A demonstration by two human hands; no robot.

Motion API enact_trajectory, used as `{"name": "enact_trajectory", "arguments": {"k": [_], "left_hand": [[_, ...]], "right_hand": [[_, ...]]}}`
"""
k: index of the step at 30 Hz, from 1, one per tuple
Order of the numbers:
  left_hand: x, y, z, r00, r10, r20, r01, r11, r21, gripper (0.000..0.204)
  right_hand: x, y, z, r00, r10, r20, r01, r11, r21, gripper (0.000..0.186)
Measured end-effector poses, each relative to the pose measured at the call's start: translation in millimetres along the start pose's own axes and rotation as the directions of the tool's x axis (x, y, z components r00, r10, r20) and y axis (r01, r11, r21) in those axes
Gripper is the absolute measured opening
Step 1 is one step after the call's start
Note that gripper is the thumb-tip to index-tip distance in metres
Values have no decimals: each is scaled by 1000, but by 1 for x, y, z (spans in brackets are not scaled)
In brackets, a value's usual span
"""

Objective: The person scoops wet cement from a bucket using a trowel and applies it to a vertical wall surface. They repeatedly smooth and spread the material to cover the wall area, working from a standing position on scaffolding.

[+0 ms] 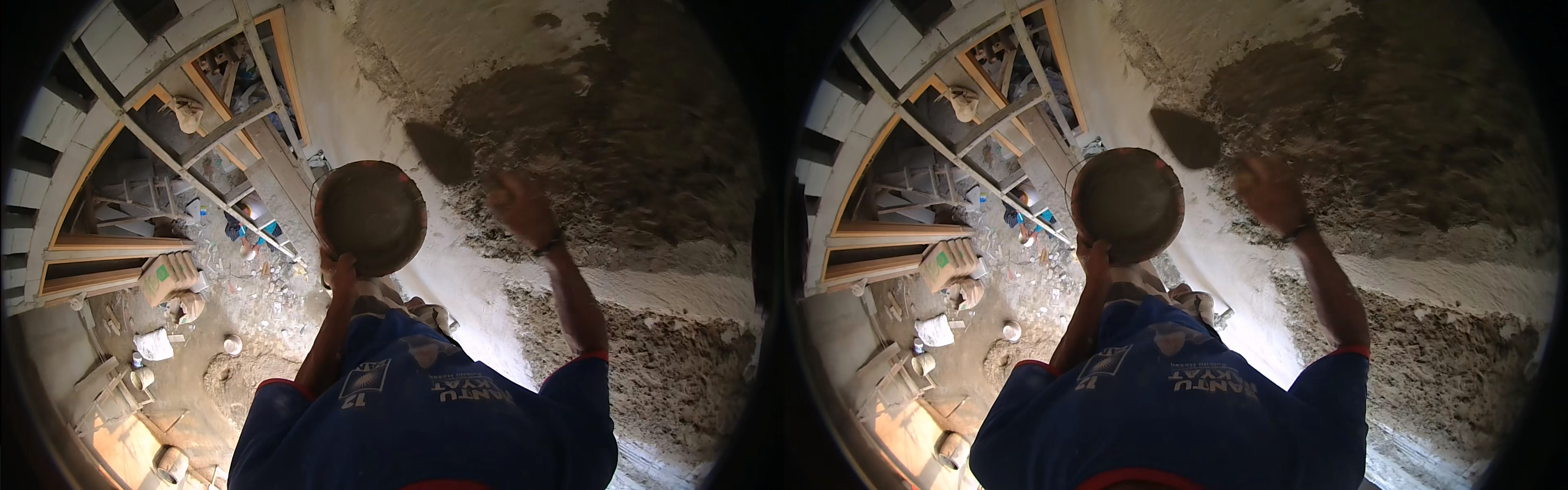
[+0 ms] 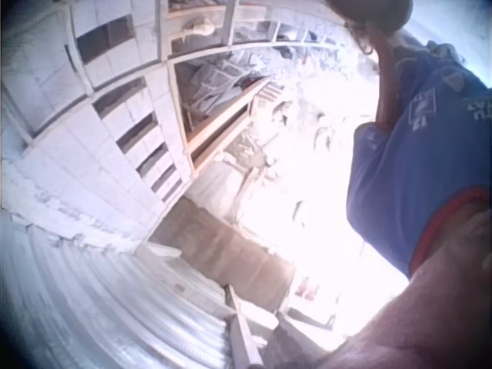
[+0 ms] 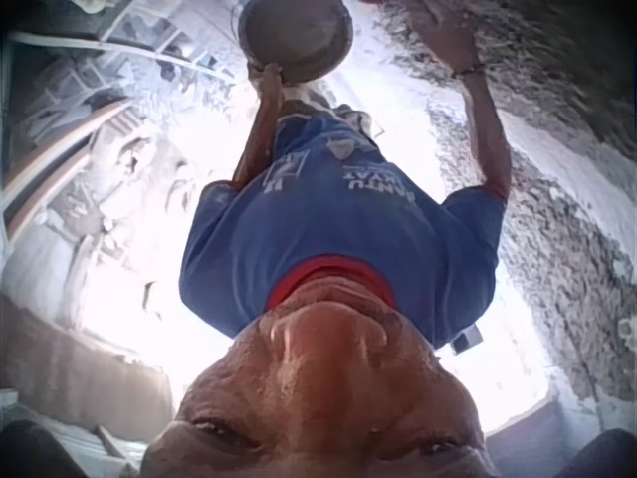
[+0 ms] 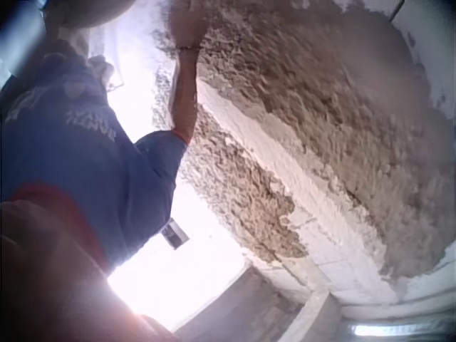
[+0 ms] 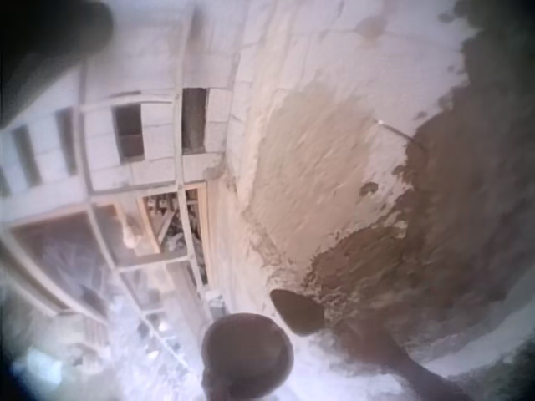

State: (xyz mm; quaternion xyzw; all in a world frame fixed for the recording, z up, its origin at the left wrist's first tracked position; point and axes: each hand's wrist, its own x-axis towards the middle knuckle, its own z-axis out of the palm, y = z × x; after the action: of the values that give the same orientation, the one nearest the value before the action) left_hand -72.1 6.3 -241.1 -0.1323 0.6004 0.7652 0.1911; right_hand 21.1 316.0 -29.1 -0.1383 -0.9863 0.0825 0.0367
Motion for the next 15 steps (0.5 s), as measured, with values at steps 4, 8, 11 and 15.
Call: {"name": "enact_trajectory", "arguments": {"k": [4, 8, 11, 15], "left_hand": [[-4, -4, -1, 999, -8, 46, 13, 994, -107, 56], [7, -27, -14, 999, 33, 37, -35, 998, 53, 60], [-5, -4, 0, 999, -31, 31, 30, 999, 36, 62], [-4, -5, 0, 1000, -12, -13, 13, 997, 74, 63]], "right_hand": [[-1, -54, 58, 990, 7, 139, 2, 998, -64, 27], [-6, -44, 134, 987, -83, 141, 103, 985, -141, 19], [-21, -38, 193, 962, -109, 250, 117, 993, -17, 18], [-26, -57, 184, 902, -213, 376, 173, 975, 138, 29]]}}
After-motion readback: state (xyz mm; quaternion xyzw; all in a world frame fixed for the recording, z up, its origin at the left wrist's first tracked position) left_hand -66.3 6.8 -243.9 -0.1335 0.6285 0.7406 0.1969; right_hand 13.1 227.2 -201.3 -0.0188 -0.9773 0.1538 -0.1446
